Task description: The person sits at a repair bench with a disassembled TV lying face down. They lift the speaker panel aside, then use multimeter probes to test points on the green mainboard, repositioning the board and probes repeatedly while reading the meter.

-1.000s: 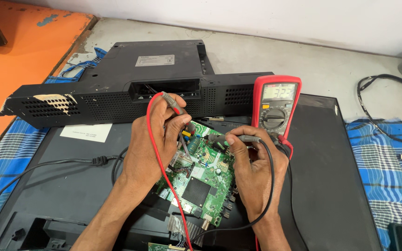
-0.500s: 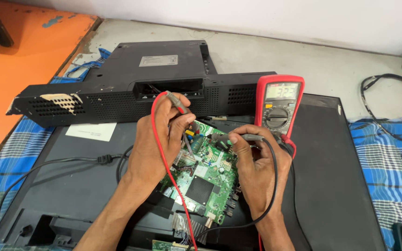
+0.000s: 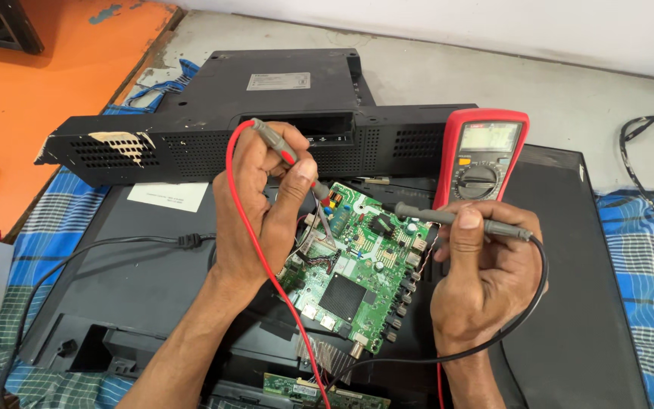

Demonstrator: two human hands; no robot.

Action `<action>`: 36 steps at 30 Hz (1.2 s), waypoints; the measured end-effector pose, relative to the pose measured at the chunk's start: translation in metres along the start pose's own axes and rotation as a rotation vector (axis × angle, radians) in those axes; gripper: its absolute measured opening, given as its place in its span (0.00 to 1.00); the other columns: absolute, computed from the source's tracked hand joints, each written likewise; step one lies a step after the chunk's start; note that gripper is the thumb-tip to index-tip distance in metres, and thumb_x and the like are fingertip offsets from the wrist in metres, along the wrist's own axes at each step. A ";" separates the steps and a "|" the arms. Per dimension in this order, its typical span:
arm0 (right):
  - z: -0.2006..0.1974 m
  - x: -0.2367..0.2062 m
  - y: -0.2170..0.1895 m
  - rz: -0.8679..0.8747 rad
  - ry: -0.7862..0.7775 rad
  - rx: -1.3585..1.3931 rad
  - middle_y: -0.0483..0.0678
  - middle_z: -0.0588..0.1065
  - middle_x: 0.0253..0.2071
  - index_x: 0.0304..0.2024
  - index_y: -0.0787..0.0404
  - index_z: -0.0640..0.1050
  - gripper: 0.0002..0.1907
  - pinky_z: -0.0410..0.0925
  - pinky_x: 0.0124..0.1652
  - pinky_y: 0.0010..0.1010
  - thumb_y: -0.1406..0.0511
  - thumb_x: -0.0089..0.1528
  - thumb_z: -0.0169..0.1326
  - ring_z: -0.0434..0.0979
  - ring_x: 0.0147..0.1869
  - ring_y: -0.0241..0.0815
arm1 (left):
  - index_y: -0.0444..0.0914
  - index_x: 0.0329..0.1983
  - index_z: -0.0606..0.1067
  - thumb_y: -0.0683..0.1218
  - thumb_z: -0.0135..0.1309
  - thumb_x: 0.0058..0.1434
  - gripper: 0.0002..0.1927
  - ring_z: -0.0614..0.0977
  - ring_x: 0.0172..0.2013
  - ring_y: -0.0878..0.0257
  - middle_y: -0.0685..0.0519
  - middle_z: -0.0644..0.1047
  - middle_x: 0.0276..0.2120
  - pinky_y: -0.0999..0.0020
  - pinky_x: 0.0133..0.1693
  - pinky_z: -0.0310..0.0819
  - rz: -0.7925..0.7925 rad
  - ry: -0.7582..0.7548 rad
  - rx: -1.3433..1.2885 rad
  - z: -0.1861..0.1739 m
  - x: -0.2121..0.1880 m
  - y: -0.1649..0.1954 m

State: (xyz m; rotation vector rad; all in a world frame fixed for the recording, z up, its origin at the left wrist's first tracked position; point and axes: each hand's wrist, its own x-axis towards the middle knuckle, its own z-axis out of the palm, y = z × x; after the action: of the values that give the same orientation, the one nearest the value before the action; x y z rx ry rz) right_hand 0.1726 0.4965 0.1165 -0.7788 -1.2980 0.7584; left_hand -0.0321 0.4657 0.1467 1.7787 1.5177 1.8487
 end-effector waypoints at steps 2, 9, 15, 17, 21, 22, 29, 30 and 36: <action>-0.001 -0.001 0.001 -0.006 -0.011 -0.005 0.54 0.76 0.37 0.50 0.68 0.70 0.11 0.68 0.33 0.20 0.64 0.76 0.52 0.73 0.33 0.32 | 0.33 0.49 0.71 0.42 0.55 0.72 0.08 0.80 0.32 0.70 0.53 0.76 0.35 0.73 0.36 0.74 -0.007 -0.024 -0.029 -0.002 0.001 0.001; -0.002 -0.001 0.000 -0.044 -0.017 -0.048 0.54 0.76 0.37 0.47 0.69 0.70 0.12 0.69 0.32 0.21 0.64 0.77 0.52 0.74 0.34 0.33 | 0.34 0.46 0.72 0.42 0.56 0.70 0.07 0.75 0.27 0.73 0.57 0.75 0.25 0.76 0.30 0.65 -0.029 -0.074 -0.085 -0.005 0.001 0.003; -0.002 -0.001 -0.001 -0.061 -0.008 -0.076 0.54 0.76 0.37 0.45 0.70 0.71 0.13 0.70 0.31 0.21 0.64 0.77 0.52 0.74 0.33 0.34 | 0.34 0.44 0.73 0.41 0.56 0.69 0.05 0.74 0.25 0.73 0.58 0.75 0.25 0.76 0.29 0.64 -0.001 -0.015 -0.088 -0.009 -0.002 0.001; -0.002 -0.001 -0.001 -0.057 0.003 -0.103 0.54 0.76 0.37 0.45 0.70 0.71 0.13 0.70 0.31 0.22 0.64 0.77 0.52 0.74 0.32 0.34 | 0.34 0.43 0.74 0.41 0.56 0.68 0.05 0.73 0.25 0.73 0.58 0.75 0.24 0.76 0.29 0.63 -0.008 0.009 -0.074 -0.009 -0.004 0.001; -0.004 -0.002 -0.001 -0.067 0.006 -0.118 0.54 0.76 0.38 0.45 0.70 0.70 0.13 0.70 0.32 0.22 0.64 0.78 0.52 0.74 0.33 0.34 | 0.33 0.41 0.73 0.39 0.56 0.67 0.04 0.73 0.24 0.74 0.57 0.75 0.25 0.78 0.28 0.62 0.016 0.070 -0.083 -0.011 -0.006 -0.001; -0.004 -0.001 -0.001 -0.068 0.004 -0.116 0.54 0.76 0.38 0.45 0.70 0.70 0.13 0.70 0.33 0.22 0.64 0.78 0.52 0.74 0.34 0.34 | 0.33 0.41 0.73 0.38 0.56 0.67 0.04 0.74 0.24 0.74 0.57 0.75 0.25 0.78 0.28 0.63 0.024 0.083 -0.094 -0.012 -0.007 -0.001; -0.002 -0.002 -0.005 -0.077 0.004 -0.127 0.56 0.77 0.37 0.46 0.70 0.69 0.15 0.70 0.33 0.22 0.63 0.79 0.52 0.75 0.33 0.36 | 0.33 0.40 0.73 0.36 0.55 0.65 0.03 0.73 0.22 0.74 0.57 0.73 0.23 0.79 0.27 0.61 0.043 0.144 -0.103 -0.017 -0.010 -0.001; -0.002 -0.001 -0.005 -0.082 0.007 -0.138 0.56 0.77 0.37 0.45 0.70 0.69 0.15 0.70 0.33 0.22 0.62 0.79 0.52 0.75 0.33 0.36 | 0.33 0.41 0.74 0.36 0.55 0.65 0.03 0.73 0.22 0.74 0.57 0.73 0.22 0.79 0.27 0.61 0.038 0.145 -0.108 -0.017 -0.009 -0.001; -0.001 0.000 -0.001 -0.119 0.053 -0.141 0.56 0.76 0.35 0.46 0.69 0.69 0.15 0.69 0.30 0.22 0.61 0.77 0.53 0.75 0.31 0.36 | 0.33 0.40 0.74 0.36 0.55 0.65 0.02 0.73 0.22 0.74 0.57 0.73 0.23 0.79 0.27 0.61 0.036 0.150 -0.126 -0.019 -0.009 -0.001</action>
State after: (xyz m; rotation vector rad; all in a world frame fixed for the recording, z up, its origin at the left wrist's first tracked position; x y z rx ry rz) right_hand 0.1738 0.4962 0.1177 -0.8211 -1.3479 0.5524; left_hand -0.0454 0.4498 0.1438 1.6555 1.3893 2.0876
